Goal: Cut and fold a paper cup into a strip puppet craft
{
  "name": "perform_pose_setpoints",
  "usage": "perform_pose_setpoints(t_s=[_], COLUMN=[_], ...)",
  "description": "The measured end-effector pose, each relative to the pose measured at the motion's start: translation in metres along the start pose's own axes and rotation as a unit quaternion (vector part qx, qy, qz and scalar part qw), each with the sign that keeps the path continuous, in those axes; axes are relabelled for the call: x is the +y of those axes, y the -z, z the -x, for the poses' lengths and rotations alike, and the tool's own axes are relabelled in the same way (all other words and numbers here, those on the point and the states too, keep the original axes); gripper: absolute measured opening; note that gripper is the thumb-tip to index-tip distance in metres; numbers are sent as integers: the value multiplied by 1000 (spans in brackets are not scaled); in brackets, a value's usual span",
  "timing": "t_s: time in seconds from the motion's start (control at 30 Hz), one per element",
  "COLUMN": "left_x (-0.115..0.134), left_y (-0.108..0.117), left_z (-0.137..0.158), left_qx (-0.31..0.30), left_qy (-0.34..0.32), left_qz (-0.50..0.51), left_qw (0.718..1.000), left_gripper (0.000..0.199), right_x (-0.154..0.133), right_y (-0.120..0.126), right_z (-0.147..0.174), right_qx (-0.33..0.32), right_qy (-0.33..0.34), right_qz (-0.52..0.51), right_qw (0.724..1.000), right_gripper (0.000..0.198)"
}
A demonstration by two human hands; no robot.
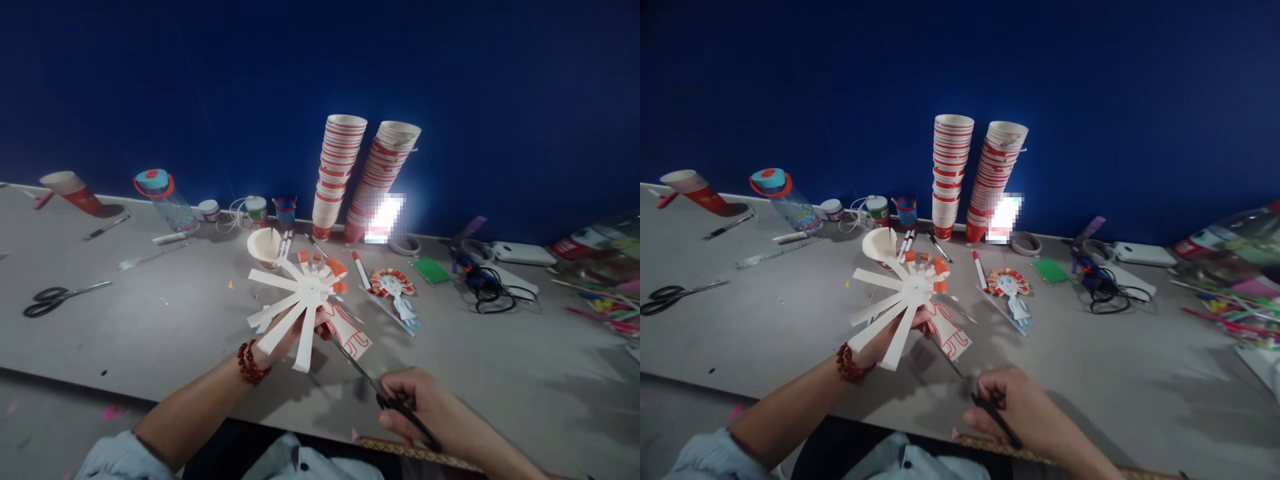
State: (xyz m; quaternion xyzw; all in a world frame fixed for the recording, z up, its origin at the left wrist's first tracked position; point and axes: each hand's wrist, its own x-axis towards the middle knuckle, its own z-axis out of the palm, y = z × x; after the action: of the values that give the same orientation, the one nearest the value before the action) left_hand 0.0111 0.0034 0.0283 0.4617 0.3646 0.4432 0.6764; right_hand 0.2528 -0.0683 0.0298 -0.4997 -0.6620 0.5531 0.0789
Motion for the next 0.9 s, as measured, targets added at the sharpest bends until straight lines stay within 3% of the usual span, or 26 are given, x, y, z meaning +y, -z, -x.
perform_pose_setpoints(t_s=[0.23, 0.9], left_x=[-10, -22], left_y=[-3, 7], left_z=[0, 1], left_qx=[40, 7], left_qy=[17, 8], left_qz=[66, 74], left_qw=[997, 997], left_gripper=[37, 24], right_x=[4, -1], right_y=[-11, -3], right_z=[-15, -24], right_qx=[22, 21], right_qy=[-21, -22], right_qz=[-84, -92], right_qw=[996, 995], right_gripper=[62, 64])
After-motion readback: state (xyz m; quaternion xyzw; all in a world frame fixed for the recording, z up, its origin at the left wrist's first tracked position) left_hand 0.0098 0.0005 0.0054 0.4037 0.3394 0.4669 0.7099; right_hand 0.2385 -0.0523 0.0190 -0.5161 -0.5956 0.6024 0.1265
